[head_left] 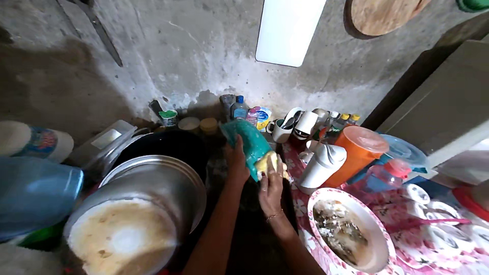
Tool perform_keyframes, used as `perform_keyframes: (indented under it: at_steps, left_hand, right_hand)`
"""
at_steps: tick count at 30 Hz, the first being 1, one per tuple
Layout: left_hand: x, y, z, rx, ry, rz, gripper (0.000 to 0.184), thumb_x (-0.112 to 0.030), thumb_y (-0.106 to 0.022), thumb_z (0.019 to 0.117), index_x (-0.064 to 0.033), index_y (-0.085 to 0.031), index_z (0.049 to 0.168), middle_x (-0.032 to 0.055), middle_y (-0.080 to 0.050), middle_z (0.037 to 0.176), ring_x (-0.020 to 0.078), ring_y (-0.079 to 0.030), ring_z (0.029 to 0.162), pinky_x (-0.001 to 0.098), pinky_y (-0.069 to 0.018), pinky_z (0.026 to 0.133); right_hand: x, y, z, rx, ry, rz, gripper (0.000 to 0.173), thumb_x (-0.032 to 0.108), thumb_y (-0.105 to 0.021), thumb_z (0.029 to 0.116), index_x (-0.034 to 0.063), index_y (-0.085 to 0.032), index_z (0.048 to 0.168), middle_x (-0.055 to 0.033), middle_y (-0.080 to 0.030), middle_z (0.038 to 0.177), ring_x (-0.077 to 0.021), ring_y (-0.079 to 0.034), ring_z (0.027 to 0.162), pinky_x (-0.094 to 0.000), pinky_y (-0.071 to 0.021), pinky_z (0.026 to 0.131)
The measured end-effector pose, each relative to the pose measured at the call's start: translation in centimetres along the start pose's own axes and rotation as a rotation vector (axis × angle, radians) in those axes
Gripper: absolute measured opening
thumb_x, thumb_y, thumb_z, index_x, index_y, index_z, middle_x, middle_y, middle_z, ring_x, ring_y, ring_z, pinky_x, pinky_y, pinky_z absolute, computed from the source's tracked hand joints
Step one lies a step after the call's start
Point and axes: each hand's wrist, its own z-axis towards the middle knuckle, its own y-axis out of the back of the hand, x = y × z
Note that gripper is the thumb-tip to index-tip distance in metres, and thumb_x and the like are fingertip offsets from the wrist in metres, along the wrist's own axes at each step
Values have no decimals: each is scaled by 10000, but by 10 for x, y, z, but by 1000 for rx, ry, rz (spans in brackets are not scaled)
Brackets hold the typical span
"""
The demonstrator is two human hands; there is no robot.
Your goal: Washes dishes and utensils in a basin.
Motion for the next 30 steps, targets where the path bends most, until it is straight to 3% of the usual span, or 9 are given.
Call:
perform_keyframes:
  at_steps: [3,6,9,12,14,21,26,28,30]
  left_hand:
    - [9,-1,-5,112,-33,223,489,-325,-404,1122,11,-436,1476,240,-595,1292,268,-617,1135,429,-518,980]
    - [17,1,-10,176,-63,409,450,-295,-411,1124,61,-524,1374,238,-621,1214,260,-612,1088,417,-498,963]
    - [13,10,-21,237,-91,556,390,-226,-504,1093,82,-571,1323,246,-645,1210,264,-642,1106,416,-509,995]
    - [-8,16,-40,238,-28,601,395,-183,-541,1077,79,-542,1373,259,-623,1272,267,-630,1147,402,-499,1009]
    - [-15,16,-42,175,8,538,381,-173,-528,1083,72,-540,1374,246,-615,1272,246,-623,1122,383,-505,979]
    - [-5,23,-22,130,52,524,399,-191,-488,1100,69,-514,1402,258,-594,1317,268,-611,1170,408,-497,1006]
    - [-13,17,-47,158,72,485,387,-178,-495,1096,53,-511,1406,225,-605,1279,205,-622,1100,351,-518,947]
    - [-16,18,-44,125,66,449,380,-185,-501,1094,46,-523,1395,216,-610,1267,200,-622,1089,351,-521,937]
    - [-13,19,-34,91,64,405,375,-202,-495,1098,38,-534,1383,208,-618,1246,201,-630,1070,352,-533,921]
  right_hand:
    - [6,2,24,81,203,-58,384,15,-492,874,-47,-750,1151,-385,-538,1397,-593,-472,1339,-635,-391,1124]
    - [6,5,56,169,138,-65,297,38,-543,886,-32,-774,1060,-333,-572,1394,-543,-508,1332,-624,-427,1090]
    - [-3,18,96,300,-177,24,287,23,-589,960,-16,-725,1209,-247,-586,1415,-382,-566,1313,-519,-464,1076]
    - [-41,19,109,195,-520,205,320,34,-426,1069,-96,-586,1314,-247,-630,1256,-246,-610,1097,-386,-485,961]
    - [-50,19,88,183,-638,216,413,54,-340,1099,-146,-435,1448,-332,-512,1430,-326,-523,1315,-399,-389,1124]
    - [-10,26,42,140,-573,347,423,47,-338,1084,-159,-450,1436,-327,-478,1473,-288,-512,1342,-357,-386,1134]
    - [-56,27,78,185,-615,244,417,40,-314,1095,-154,-442,1441,-331,-505,1441,-317,-516,1326,-381,-378,1133]
    - [-81,25,60,149,-792,279,414,119,-326,1119,-121,-482,1417,-277,-577,1344,-266,-573,1196,-384,-447,1040]
    - [-93,19,29,20,-988,471,374,199,-311,1132,-39,-545,1301,-127,-613,1048,-145,-595,875,-320,-519,774]
